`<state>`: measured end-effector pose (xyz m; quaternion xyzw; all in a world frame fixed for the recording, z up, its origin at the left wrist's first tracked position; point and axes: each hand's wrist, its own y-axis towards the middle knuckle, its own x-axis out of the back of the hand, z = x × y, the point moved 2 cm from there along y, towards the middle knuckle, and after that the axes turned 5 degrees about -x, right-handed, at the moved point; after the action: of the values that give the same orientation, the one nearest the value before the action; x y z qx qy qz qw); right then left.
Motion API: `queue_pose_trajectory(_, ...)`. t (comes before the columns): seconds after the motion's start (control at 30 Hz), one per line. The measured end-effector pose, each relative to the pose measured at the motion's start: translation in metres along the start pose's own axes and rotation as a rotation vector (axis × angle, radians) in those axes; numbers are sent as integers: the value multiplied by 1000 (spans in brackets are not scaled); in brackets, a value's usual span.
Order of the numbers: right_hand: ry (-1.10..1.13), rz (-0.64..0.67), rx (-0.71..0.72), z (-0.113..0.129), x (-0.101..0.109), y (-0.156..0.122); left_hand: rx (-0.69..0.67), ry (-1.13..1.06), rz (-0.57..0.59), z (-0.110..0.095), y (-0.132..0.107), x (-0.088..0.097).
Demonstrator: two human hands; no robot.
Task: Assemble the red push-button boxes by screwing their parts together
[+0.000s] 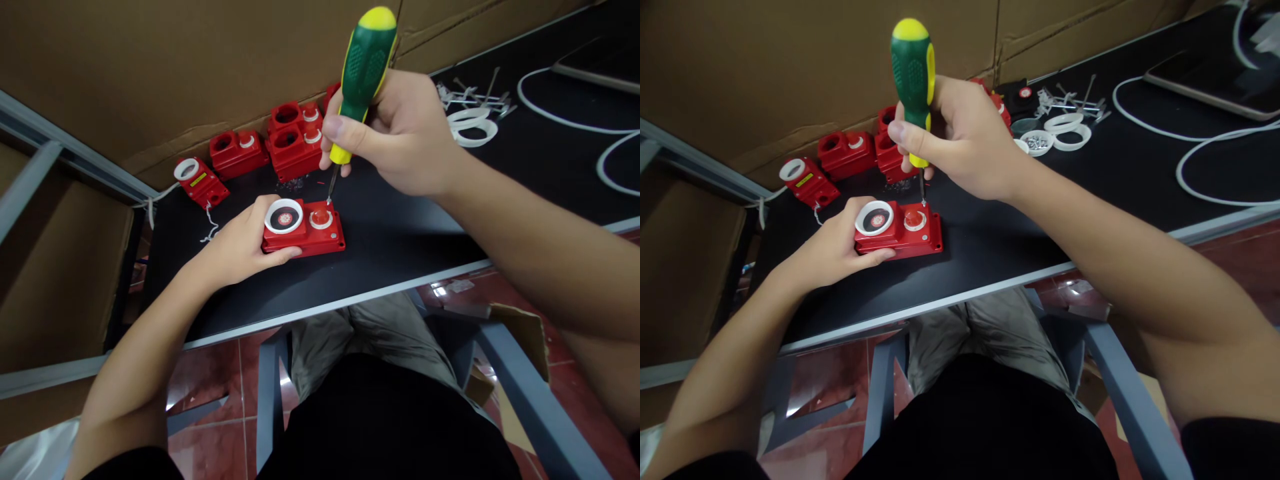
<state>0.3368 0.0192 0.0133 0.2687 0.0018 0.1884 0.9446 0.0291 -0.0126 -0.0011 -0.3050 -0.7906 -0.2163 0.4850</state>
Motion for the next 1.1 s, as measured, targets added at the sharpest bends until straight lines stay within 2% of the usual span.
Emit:
queue_pose_trajectory(0.57, 36, -60, 18, 5, 2, 1, 20, -13, 5, -3, 0, 2)
queue_pose_trajectory(0.7, 21, -49, 39, 5, 2, 1, 23, -1, 5, -3, 0, 2)
queue_pose_trajectory(1.1, -65, -134, 99, 13, 7, 1, 21, -2, 10, -3, -1, 3)
